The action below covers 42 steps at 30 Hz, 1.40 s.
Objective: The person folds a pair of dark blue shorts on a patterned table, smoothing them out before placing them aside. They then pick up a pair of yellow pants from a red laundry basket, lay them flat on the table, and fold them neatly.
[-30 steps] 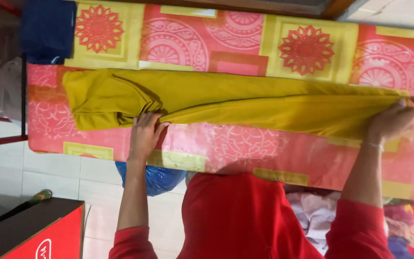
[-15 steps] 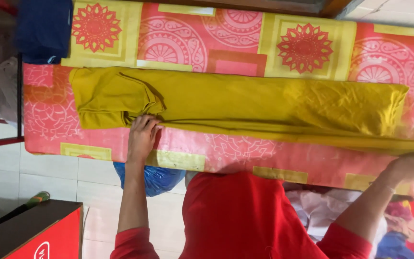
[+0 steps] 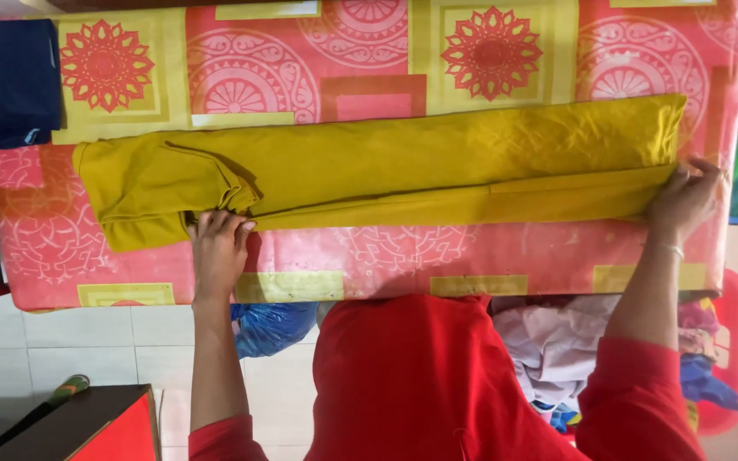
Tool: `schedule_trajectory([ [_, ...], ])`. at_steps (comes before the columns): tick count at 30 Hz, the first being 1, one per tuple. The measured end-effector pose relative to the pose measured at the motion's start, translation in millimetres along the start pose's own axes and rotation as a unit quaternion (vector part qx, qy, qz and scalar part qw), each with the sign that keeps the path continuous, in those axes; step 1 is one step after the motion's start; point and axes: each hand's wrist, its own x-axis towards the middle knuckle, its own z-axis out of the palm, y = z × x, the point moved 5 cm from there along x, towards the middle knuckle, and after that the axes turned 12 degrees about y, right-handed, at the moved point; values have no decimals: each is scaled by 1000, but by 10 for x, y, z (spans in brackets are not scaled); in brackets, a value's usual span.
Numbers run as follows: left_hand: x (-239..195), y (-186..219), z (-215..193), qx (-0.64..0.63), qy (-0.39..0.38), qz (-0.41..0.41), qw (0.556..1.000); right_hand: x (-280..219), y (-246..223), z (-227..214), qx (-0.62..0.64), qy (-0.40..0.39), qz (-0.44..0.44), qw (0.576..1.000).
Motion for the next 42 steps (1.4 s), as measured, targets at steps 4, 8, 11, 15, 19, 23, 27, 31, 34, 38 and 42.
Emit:
schedule_trajectory([
  [4, 26, -12, -9, -19, 16, -36, 999, 26, -158, -46, 78, 37, -122, 989],
  [8, -17, -40, 24, -15, 31, -48, 998, -9, -403, -168, 176, 42, -187, 966],
  [11, 7, -21, 8, -26, 38, -57, 997, -27, -352, 20, 67, 16, -207, 976],
  [15, -8, -21, 29, -25, 52, -80, 995, -23, -596, -112, 43, 2, -191, 981],
  [19, -33, -16, 78, 13, 111, -98, 989, -427, -983, -349, 0, 90, -130, 987],
  [23, -129, -2, 98, 30, 193, -139, 971, -1112, -1311, -143, -8, 19, -108, 994],
  [27, -134, 267, -79, 39, 304, -203, 930, -1140, -873, 264, -93, -46, -95, 990],
  [31, -218, 258, 40, -86, 205, -277, 935, -926, -645, 286, -117, -60, -116, 984],
  [34, -334, 317, -26, -119, 217, -237, 940, -723, -382, 260, -127, -62, -135, 981],
  [38, -472, 168, 23, -105, 183, -185, 960, -552, -740, 9, -33, -14, -123, 992],
  [42, -508, 81, 35, -91, 168, -135, 972, -560, -919, 48, 66, -43, -165, 983],
])
